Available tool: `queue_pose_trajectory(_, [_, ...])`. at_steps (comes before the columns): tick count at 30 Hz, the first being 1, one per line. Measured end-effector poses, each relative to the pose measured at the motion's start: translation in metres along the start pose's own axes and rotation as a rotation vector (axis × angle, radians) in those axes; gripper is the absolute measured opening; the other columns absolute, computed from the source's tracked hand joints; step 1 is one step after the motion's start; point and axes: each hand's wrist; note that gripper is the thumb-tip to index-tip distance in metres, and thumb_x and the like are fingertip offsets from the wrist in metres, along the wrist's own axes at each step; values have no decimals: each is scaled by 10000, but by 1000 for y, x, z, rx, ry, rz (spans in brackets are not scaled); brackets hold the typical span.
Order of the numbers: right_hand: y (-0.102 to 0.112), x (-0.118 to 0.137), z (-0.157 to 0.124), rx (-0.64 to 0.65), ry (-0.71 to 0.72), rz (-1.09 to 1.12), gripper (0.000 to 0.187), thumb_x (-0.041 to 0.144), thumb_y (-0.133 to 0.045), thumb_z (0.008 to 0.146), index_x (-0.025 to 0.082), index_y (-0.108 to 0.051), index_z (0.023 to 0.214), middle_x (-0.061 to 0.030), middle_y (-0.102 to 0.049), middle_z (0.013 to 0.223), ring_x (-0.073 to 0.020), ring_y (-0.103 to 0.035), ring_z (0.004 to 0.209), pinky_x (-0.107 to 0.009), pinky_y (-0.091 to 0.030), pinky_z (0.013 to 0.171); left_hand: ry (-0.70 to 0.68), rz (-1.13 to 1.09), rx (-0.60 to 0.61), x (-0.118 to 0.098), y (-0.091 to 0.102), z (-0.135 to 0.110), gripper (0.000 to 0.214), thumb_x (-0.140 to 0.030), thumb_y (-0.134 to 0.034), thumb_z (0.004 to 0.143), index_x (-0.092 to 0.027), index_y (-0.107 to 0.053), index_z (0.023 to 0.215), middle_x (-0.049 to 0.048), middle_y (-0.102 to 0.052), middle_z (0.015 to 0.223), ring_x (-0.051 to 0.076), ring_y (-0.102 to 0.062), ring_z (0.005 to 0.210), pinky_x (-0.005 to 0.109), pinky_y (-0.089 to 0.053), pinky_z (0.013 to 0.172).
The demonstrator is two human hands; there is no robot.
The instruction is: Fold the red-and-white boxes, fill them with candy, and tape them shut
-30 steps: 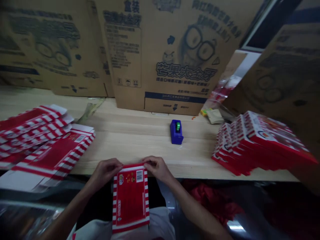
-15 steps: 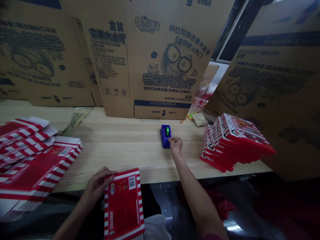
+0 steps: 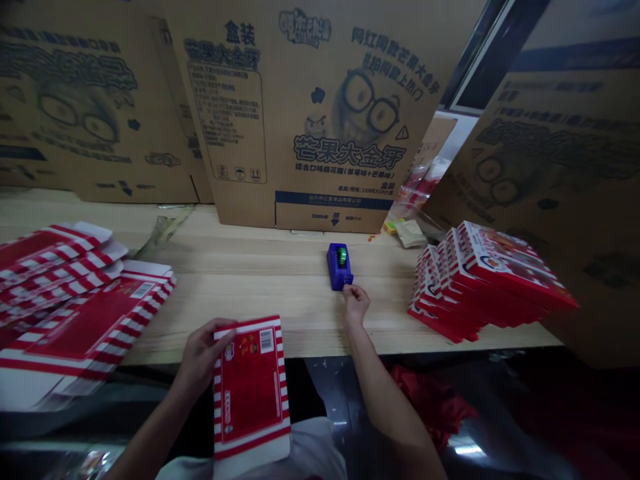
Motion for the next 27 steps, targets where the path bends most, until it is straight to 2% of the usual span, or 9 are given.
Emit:
queue_pose_trajectory(3, [1,8,-5,28,-67,59,377,540,-677,560,205,-507,594,36,-504,574,-136,-473,597,-323,-447,660,-85,106,14,-30,4,12,348,-387,-758,639,-159,-632,870,23,-666,804,162,-620,668,266,-510,628])
queue_pose_trajectory(7, [-3,41,-30,319,-171,100,349,491,-757,556,190,-592,622,-2,-580,641,-166,-539,654,-344,-486,688,-94,367,262,-66,10,24,264,-350,-697,665,-148,-645,827,11,-630,759,146,-578,670,237,-461,613])
queue_pose_trajectory(10, [-21,75,-56,882,-216,46,306,432,-782,610,163,-637,618,-37,-628,719,-168,-566,691,-310,-470,676,-57,568,476,-73,9,32,206,-297,-664,653,-140,-655,785,-6,-601,708,123,-528,627,218,-406,575])
queue_pose_trajectory(12, [-38,94,-73,1293,-156,-20,302,429,-739,689,155,-631,619,-29,-614,735,-143,-543,689,-273,-431,660,-65,644,567,-69,6,36,178,-258,-644,650,-139,-663,781,-8,-601,705,118,-516,632,214,-391,583])
queue_pose_trajectory(14, [-54,105,-88,1535,-48,-74,310,433,-703,728,155,-615,624,-14,-587,727,-125,-513,673,-253,-400,633,-60,647,611,-63,3,38,169,-230,-628,655,-137,-664,791,-8,-604,700,118,-522,639,215,-392,592])
queue_pose_trajectory(17, [-69,104,-105,1586,87,-180,305,398,-706,718,158,-565,593,7,-560,694,-107,-473,619,-238,-367,583,-5,573,622,-59,0,35,179,-219,-628,652,-130,-661,803,-8,-609,680,119,-532,626,217,-401,589])
queue_pose_trajectory(20, [-71,94,-119,1447,85,-302,298,338,-718,703,165,-517,565,35,-522,591,-89,-434,540,-228,-324,522,17,510,584,-60,0,29,181,-236,-656,644,-131,-654,790,-6,-615,676,120,-539,625,218,-410,586])
queue_pose_trajectory(24, [-64,93,-128,1309,-82,-223,270,306,-775,645,163,-602,794,37,-589,634,-111,-526,565,-229,-366,536,18,478,534,-61,3,23,201,-261,-687,645,-130,-653,793,-10,-610,666,118,-535,607,218,-407,571])
queue_pose_trajectory(27, [-59,99,-127,1377,-355,-74,353,328,-813,612,131,-644,851,4,-645,673,-128,-578,594,-247,-414,579,16,442,560,-62,3,19,211,-263,-696,671,-126,-659,827,-7,-618,695,108,-535,611,214,-409,582])
Point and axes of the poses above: each hand's wrist, its own z-axis towards the middle knuckle, its own y-axis out of the back of the hand, x = y × z
